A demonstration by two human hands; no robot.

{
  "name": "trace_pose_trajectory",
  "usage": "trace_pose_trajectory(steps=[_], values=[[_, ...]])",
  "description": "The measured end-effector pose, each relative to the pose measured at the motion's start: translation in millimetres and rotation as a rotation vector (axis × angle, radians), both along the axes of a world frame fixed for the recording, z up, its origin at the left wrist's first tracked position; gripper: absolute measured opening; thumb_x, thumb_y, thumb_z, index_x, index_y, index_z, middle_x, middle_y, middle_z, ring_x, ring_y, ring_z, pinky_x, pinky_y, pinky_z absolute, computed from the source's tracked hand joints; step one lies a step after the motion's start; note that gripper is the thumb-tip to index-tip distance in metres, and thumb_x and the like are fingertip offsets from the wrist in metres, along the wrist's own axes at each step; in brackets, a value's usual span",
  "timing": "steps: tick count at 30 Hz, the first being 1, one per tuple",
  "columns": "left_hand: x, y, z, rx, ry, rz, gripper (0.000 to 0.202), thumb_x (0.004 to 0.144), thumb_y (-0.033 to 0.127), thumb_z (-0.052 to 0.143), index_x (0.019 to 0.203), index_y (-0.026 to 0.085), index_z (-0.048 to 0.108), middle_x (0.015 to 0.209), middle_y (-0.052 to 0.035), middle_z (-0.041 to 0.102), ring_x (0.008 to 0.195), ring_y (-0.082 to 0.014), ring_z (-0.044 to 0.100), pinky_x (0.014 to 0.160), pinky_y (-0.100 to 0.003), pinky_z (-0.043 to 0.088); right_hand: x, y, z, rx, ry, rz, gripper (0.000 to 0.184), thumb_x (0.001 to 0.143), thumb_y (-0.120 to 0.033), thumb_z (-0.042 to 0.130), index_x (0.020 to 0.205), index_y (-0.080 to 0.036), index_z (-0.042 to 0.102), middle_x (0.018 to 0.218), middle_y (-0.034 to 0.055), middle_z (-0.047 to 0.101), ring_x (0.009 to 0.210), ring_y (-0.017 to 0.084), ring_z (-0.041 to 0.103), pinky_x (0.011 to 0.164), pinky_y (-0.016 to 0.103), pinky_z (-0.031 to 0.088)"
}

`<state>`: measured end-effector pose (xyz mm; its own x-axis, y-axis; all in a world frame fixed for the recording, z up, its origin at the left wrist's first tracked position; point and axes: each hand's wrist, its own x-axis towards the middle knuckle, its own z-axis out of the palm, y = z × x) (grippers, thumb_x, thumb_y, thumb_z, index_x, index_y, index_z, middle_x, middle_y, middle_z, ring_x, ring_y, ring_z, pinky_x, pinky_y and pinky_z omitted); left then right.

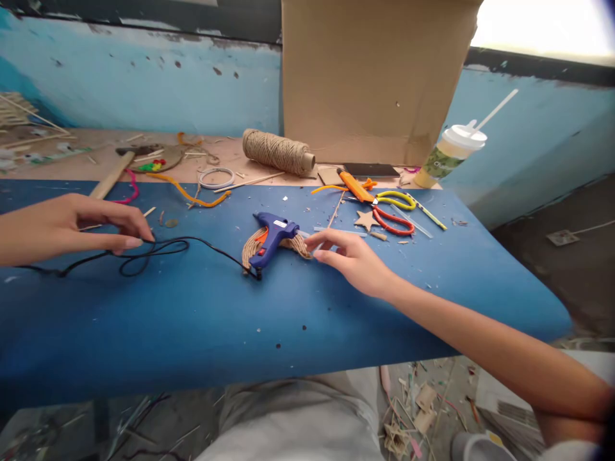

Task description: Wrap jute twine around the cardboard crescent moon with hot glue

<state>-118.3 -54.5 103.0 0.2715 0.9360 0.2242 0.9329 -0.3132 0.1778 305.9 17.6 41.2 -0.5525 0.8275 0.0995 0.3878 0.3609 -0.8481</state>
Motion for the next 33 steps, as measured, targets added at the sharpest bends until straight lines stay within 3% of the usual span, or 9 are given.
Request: trace_pose_trajectory(steps=[5,9,12,16,20,22,26,29,33], values=[[19,18,8.0,0.058,0.076,0.063,0.056,0.107,0.069,0.049,0.132,0.028,0.076,0.119,-0.0071,0.081,0.126,-0.0354,0.070,0.128,-0.056,0.050,39,20,19.7,0.235,-0.092,-0.136,0.020,0.102,-0.036,0.068,0.102,-0.024,0.084,0.099,0.0059,0.086,0.087,0.024,0.072,0.074,0.037,0.049],[63,21,-4.2,0.049,0.132,0.012,0.062,0.110,0.068,0.034,0.125,0.023,0.075,0.128,-0.0134,0.081,0.129,-0.0398,0.072,0.119,-0.059,0.055,56,64,27.5,0.479,-0.175,-0.340,0.010,0.095,-0.029,0.072,0.088,-0.024,0.077,0.092,0.0076,0.082,0.085,0.026,0.067,0.082,0.043,0.046],[101,18,-24.2,-0.044,0.237,-0.069,0.063,0.110,0.069,0.039,0.130,0.021,0.074,0.138,-0.0178,0.080,0.129,-0.0441,0.074,0.108,-0.059,0.057,65,90,18.5,0.620,-0.213,-0.491,0.013,0.098,-0.024,0.064,0.086,-0.024,0.072,0.095,0.0101,0.080,0.094,0.030,0.068,0.090,0.046,0.047],[123,24,-41.3,-0.103,0.295,-0.061,0.050,0.111,0.055,0.036,0.113,0.019,0.071,0.113,-0.0190,0.079,0.107,-0.0440,0.078,0.093,-0.057,0.057,77,96,-5.2,0.684,-0.284,-0.541,0.016,0.100,-0.023,0.058,0.089,-0.025,0.069,0.101,0.0119,0.081,0.101,0.032,0.070,0.093,0.047,0.051],[117,34,-45.1,-0.145,0.261,0.014,0.044,0.113,0.053,0.032,0.107,0.023,0.064,0.108,-0.0143,0.075,0.085,-0.0365,0.076,0.066,-0.045,0.046,81,89,-21.6,0.689,-0.377,-0.430,0.014,0.099,-0.024,0.060,0.092,-0.025,0.072,0.105,0.0130,0.082,0.108,0.034,0.071,0.097,0.048,0.053],[112,37,-47.0,-0.150,0.222,0.067,0.041,0.115,0.052,0.029,0.111,0.024,0.060,0.109,-0.0124,0.074,0.085,-0.0344,0.076,0.064,-0.042,0.044,81,86,-23.9,0.691,-0.411,-0.353,0.013,0.099,-0.026,0.061,0.095,-0.024,0.073,0.106,0.0135,0.082,0.110,0.035,0.071,0.096,0.048,0.054],[96,46,-51.9,-0.127,0.152,0.136,0.039,0.116,0.048,0.027,0.125,0.024,0.056,0.121,-0.0127,0.072,0.099,-0.0343,0.078,0.077,-0.043,0.054,84,91,-22.8,0.705,-0.425,-0.286,0.017,0.100,-0.032,0.063,0.103,-0.023,0.076,0.110,0.0168,0.082,0.114,0.039,0.069,0.099,0.052,0.053],[78,57,-53.5,-0.117,0.124,0.115,0.042,0.115,0.050,0.029,0.128,0.022,0.057,0.132,-0.0165,0.069,0.107,-0.0353,0.076,0.089,-0.046,0.058,89,95,-21.2,0.680,-0.439,-0.230,0.016,0.097,-0.035,0.066,0.102,-0.024,0.078,0.109,0.0163,0.083,0.109,0.040,0.071,0.095,0.054,0.053],[56,70,-55.1,-0.170,0.086,0.002,0.042,0.110,0.055,0.037,0.116,0.022,0.063,0.117,-0.0135,0.074,0.104,-0.0331,0.076,0.097,-0.047,0.059,98,95,-16.1,0.612,-0.452,-0.169,0.020,0.098,-0.042,0.070,0.101,-0.024,0.079,0.111,0.0149,0.084,0.104,0.038,0.073,0.090,0.052,0.054]])
